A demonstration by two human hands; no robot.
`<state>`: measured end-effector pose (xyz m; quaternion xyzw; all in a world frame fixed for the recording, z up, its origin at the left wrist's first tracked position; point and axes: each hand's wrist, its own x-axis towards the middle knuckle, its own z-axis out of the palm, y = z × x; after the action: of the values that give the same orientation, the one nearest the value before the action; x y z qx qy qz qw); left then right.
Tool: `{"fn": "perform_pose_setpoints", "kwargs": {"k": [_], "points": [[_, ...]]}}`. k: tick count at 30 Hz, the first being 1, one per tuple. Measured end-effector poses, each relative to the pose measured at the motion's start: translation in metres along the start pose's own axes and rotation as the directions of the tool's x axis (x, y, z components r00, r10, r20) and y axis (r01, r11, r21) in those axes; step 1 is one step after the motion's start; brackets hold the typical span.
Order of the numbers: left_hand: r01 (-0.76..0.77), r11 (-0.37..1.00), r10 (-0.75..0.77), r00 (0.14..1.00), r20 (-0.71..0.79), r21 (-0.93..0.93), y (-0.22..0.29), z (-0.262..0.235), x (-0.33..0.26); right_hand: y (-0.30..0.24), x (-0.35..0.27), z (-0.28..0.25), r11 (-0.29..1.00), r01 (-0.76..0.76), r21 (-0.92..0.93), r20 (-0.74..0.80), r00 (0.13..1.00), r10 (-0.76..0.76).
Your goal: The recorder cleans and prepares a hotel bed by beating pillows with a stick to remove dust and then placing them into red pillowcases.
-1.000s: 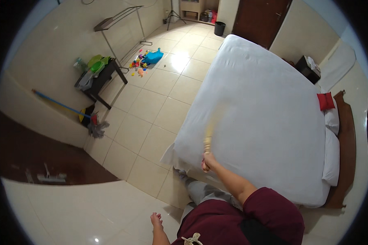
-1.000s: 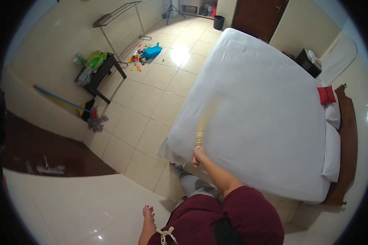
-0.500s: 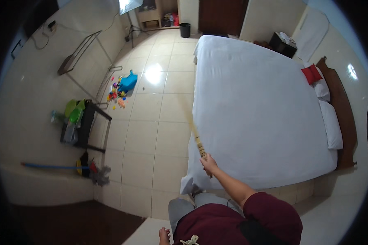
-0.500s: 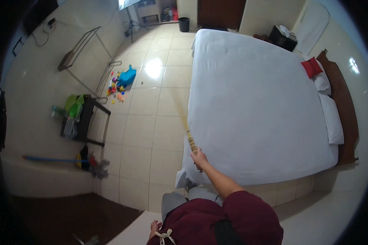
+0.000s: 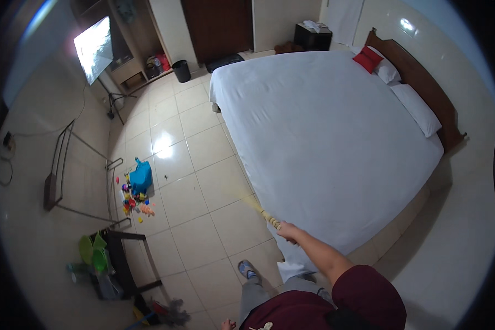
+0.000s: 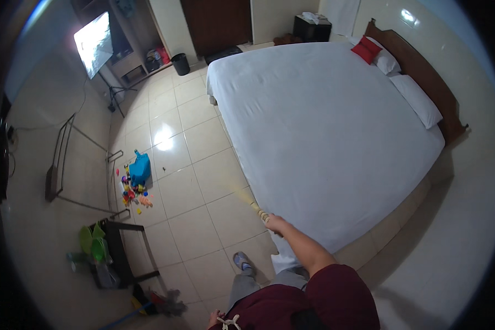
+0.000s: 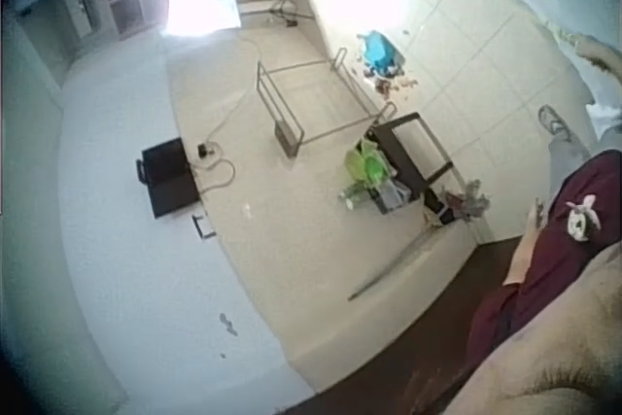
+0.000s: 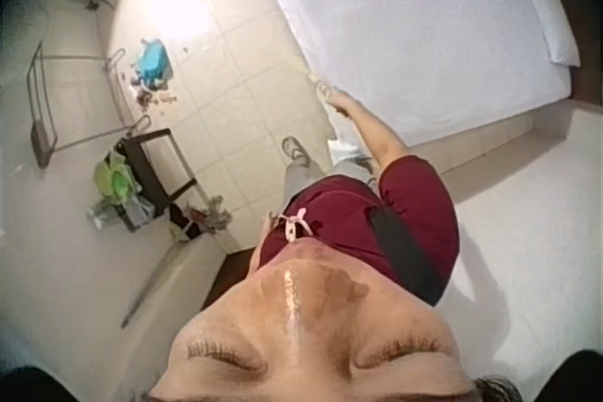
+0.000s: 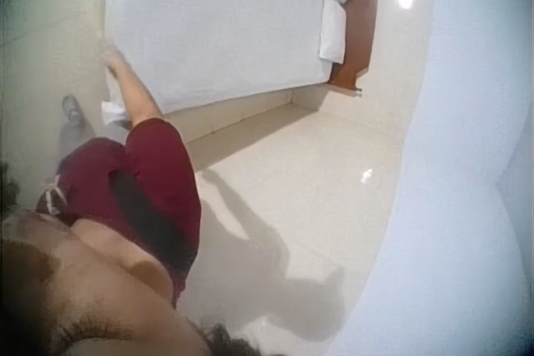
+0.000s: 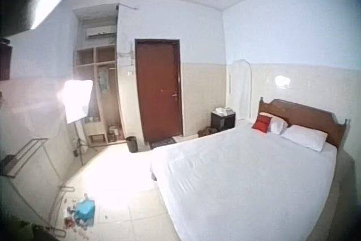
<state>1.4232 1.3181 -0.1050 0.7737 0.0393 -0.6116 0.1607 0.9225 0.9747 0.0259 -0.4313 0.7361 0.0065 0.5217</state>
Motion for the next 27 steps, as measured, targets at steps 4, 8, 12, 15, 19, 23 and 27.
{"fn": "perform_pose_setpoints", "kwargs": {"k": [4, 8, 12, 15, 19, 23, 27], "points": [[-0.042, 0.999, 0.043, 0.997, -0.063, 0.022, 0.097, -0.048, 0.005, -0.047, 0.009, -0.026, 0.946, 0.231, 0.228, -0.303, 0.94, -0.156], [-0.069, 0.987, 0.084, 0.991, -0.107, 0.143, 0.186, -0.028, -0.012, -0.06, 0.041, -0.047, 0.707, 0.095, 0.701, -0.532, 0.729, 0.43], [-0.147, 0.93, 0.169, 0.985, -0.036, 0.337, 0.308, 0.037, -0.038, -0.041, 0.023, -0.09, 0.901, -0.026, 0.433, 0.221, 0.972, -0.078], [-0.27, 0.882, 0.266, 0.962, 0.064, 0.386, 0.379, 0.081, -0.033, -0.045, 0.03, -0.108, 0.757, 0.06, 0.65, -0.088, 0.996, -0.004], [-0.34, 0.829, 0.313, 0.94, 0.135, 0.445, 0.46, 0.132, -0.025, -0.07, 0.082, -0.154, 0.453, 0.028, 0.891, -0.371, 0.621, 0.69], [-0.227, 0.836, 0.203, 0.974, 0.103, 0.5, 0.523, 0.168, -0.028, -0.111, 0.163, -0.17, 0.68, -0.214, 0.701, -0.14, 0.894, 0.425], [-0.19, 0.85, 0.161, 0.982, 0.1, 0.491, 0.589, 0.176, -0.019, -0.207, 0.207, -0.204, 0.884, -0.082, 0.46, 0.353, 0.93, -0.098]]}}
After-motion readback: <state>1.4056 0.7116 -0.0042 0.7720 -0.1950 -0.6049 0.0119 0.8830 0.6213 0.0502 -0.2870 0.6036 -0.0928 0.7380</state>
